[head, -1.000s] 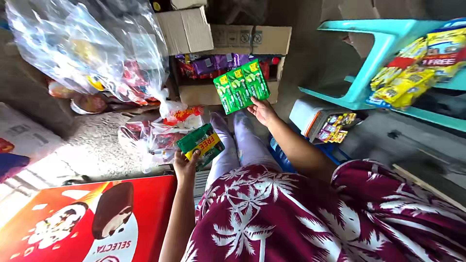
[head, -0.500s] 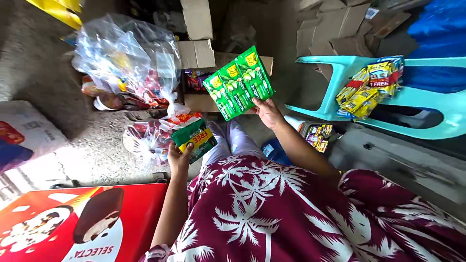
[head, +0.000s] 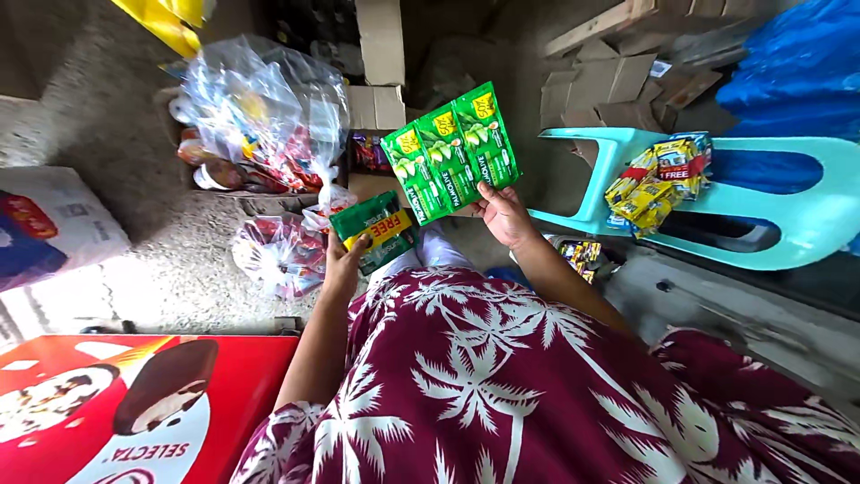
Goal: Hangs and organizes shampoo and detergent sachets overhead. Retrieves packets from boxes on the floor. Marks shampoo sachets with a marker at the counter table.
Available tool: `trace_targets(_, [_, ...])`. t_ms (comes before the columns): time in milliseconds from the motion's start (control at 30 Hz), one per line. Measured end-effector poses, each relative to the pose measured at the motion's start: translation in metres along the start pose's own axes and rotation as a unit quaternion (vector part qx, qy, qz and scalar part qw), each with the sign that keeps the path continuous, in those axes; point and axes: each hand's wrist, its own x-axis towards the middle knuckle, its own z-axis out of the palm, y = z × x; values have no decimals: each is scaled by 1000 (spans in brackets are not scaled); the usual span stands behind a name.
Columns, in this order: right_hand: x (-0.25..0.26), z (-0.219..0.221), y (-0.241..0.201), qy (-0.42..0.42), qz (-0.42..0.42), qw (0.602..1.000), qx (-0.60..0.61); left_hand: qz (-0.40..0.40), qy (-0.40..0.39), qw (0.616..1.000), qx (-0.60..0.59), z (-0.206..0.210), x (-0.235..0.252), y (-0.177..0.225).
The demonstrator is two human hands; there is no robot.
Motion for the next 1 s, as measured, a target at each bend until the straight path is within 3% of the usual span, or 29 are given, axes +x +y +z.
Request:
trace_targets(133, [-16, 9, -16, -20, -16, 999, -23, 14, -18, 998, -65, 17, -2, 23])
trace_targets(267, [-27, 5, -38, -18, -83, 995, -46, 31, -55, 984, -164, 24, -9, 48])
trace_targets(400, [-37, 0, -59, -6, -142, 987, -70, 75, -101, 974, -190, 21, -9, 61])
trace_targets(600, [-54, 11, -62, 14, -162, 985, -57, 124, -110, 977, -132, 21, -12, 76])
trace_targets(700, [-60, 20, -58, 8, -157, 987, -43, 162, -97, 981, -52, 23, -12, 78])
trace_targets(833, [-67, 35, -53, -10, -155, 988, -13, 196, -140, 970, 39, 27, -20, 91])
trace_targets(1000, [-85, 54, -44, -17, -183, 981, -65, 134, -232, 963, 0, 42, -24, 102])
